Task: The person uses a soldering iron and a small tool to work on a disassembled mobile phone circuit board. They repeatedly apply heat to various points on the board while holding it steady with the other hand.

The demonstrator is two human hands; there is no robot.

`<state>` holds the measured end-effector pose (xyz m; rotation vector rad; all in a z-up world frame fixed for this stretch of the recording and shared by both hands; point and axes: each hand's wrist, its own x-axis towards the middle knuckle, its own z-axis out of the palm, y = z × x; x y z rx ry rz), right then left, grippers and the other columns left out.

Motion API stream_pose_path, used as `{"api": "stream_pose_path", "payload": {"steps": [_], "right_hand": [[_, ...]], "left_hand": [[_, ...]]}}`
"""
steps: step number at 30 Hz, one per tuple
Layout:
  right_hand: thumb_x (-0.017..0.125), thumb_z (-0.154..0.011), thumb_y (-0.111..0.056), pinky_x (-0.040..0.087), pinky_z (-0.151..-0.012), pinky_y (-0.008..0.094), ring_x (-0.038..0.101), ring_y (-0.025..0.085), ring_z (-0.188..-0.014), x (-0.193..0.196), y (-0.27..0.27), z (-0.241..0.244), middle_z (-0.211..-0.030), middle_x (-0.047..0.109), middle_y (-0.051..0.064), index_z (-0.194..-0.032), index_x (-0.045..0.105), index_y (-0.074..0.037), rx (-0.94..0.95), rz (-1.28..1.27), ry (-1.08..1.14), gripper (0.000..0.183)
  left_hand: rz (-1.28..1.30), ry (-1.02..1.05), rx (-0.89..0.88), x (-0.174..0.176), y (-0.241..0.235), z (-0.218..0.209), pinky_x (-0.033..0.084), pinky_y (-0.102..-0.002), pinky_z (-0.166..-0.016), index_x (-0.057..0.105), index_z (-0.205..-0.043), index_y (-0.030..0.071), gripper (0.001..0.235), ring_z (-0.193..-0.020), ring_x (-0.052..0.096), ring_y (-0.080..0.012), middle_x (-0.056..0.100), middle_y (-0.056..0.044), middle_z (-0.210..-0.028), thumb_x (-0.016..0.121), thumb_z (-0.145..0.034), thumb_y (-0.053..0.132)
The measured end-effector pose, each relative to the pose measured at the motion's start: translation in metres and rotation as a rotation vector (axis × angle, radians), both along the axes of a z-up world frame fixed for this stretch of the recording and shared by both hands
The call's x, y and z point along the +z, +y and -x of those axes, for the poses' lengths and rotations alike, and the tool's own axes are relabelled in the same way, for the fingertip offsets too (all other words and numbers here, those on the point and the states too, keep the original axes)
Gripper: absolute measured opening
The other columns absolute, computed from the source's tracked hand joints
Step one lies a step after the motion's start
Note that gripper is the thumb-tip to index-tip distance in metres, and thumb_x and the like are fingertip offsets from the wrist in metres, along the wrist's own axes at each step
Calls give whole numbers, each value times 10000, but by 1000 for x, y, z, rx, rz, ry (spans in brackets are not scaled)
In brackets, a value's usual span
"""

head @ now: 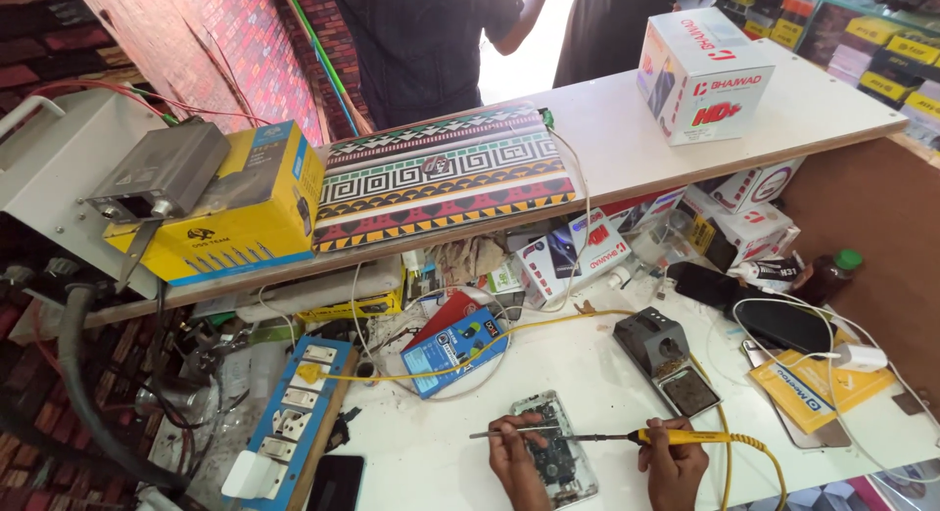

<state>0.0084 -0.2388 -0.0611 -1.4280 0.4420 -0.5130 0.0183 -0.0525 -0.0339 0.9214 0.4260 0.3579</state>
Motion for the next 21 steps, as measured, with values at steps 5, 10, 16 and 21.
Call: {"api": "stream_pose_path", "payload": {"steps": [5, 10, 16, 21], "right_hand": [[587, -1038, -130, 376, -441, 266, 492, 119, -455, 11, 1, 5, -596, 547, 87, -940, 582, 45, 43, -22, -75, 200], [576, -1041, -138, 375, -439, 274, 474, 124, -444, 25, 2, 7, -603, 553, 78, -934, 571, 44, 73, -22, -58, 211], [558, -1043, -132, 367, -445, 279, 445, 128, -437, 39, 6, 2, -581, 526, 62, -924, 581, 52, 82, -6, -29, 220], [559, -1042, -144, 366, -446, 282, 454, 134, -436, 42, 8, 5, -541, 502, 70, -926, 576, 50, 108, -18, -46, 226]], "left_hand": [[0, -21, -60, 15, 4, 7, 479, -312, -696, 556, -971, 36, 290, -707, 561, -172, 723, -158, -952, 445, -1067, 287], [-18, -33, -95, 26, 16, 3, 442, -304, -678, 549, -988, 56, 263, -719, 554, -161, 695, -127, -958, 428, -1074, 273], [12, -84, -139, 30, 15, -4, 485, -321, -722, 552, -986, 47, 251, -734, 557, -162, 688, -129, -929, 428, -1078, 245], [173, -149, -160, 26, 23, -6, 470, -340, -717, 545, -990, 47, 249, -741, 544, -170, 675, -148, -920, 434, -1084, 249]]}}
